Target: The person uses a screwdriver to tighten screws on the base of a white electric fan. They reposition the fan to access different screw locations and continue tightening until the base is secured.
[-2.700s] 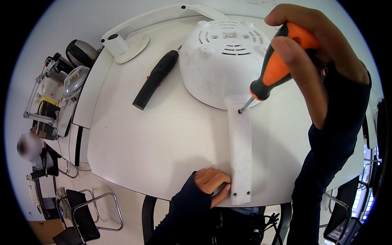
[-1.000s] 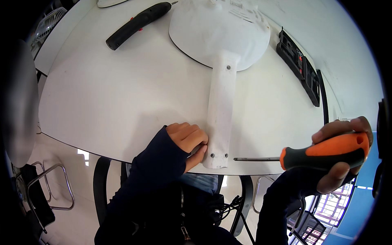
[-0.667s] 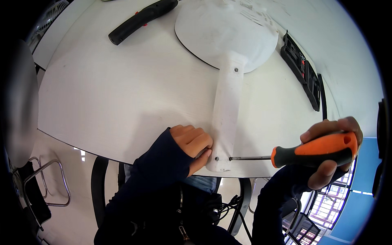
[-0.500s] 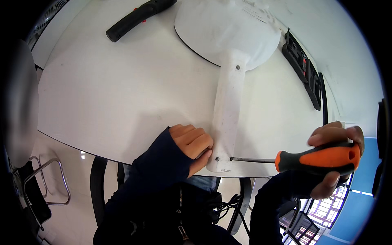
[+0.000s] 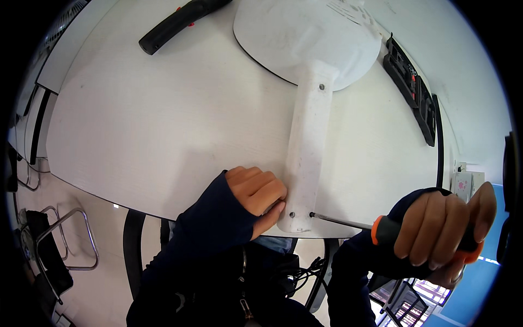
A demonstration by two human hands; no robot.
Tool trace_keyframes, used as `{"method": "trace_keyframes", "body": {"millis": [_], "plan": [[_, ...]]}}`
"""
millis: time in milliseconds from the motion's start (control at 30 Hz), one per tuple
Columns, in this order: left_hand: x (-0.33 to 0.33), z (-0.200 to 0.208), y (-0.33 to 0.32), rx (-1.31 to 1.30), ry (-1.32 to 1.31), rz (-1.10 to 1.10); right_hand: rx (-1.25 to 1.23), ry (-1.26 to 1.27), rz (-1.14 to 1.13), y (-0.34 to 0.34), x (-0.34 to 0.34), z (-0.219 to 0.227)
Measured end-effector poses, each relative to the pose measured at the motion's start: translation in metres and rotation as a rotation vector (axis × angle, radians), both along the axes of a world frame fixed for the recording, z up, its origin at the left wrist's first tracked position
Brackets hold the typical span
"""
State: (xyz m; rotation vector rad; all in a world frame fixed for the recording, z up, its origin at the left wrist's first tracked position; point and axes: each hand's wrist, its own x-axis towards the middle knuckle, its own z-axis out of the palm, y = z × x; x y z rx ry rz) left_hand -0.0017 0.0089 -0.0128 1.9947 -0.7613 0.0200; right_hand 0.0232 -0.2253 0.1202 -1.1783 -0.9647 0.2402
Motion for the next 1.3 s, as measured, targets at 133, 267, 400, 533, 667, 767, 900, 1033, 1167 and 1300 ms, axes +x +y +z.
{"method": "trace_keyframes", "body": {"millis": [133,267,400,533,667,767,900,1033,1167,1300], "plan": [[0.0,0.002,0.001,0.006,0.002,0.014,0.05,0.001,-0.049,0.011,-0.003,-0.005],[0.0,0.005,0.001,0.007,0.013,0.007,0.142,-0.189,-0.509,0.021,-0.02,-0.02],[-0.001,0.005,0.002,0.023,0.002,0.004,0.053,-0.169,-0.538,0.011,-0.032,-0.017],[0.0,0.004,0.001,-0.013,-0.023,0.006,-0.07,-0.128,-0.147,0.002,-0.022,-0.001],[-0.003,0.005,0.002,0.015,0.004,0.02,-0.081,0.024,0.034,0.007,-0.019,0.004],[-0.002,0.005,0.001,0.016,-0.005,0.009,-0.029,0.058,0.035,0.005,-0.015,0.0],[-0.003,0.002,0.002,0.0,0.0,0.021,-0.027,0.041,-0.031,0.016,-0.022,-0.004],[-0.003,0.002,0.002,0.007,-0.012,0.02,0.022,0.043,-0.091,0.015,-0.022,-0.006],[-0.003,0.001,0.001,0.005,-0.015,0.02,0.258,-0.133,-0.399,0.024,-0.024,-0.025],[-0.002,0.002,0.003,0.026,0.014,0.012,0.181,-0.109,-0.363,0.024,-0.028,-0.015]]}}
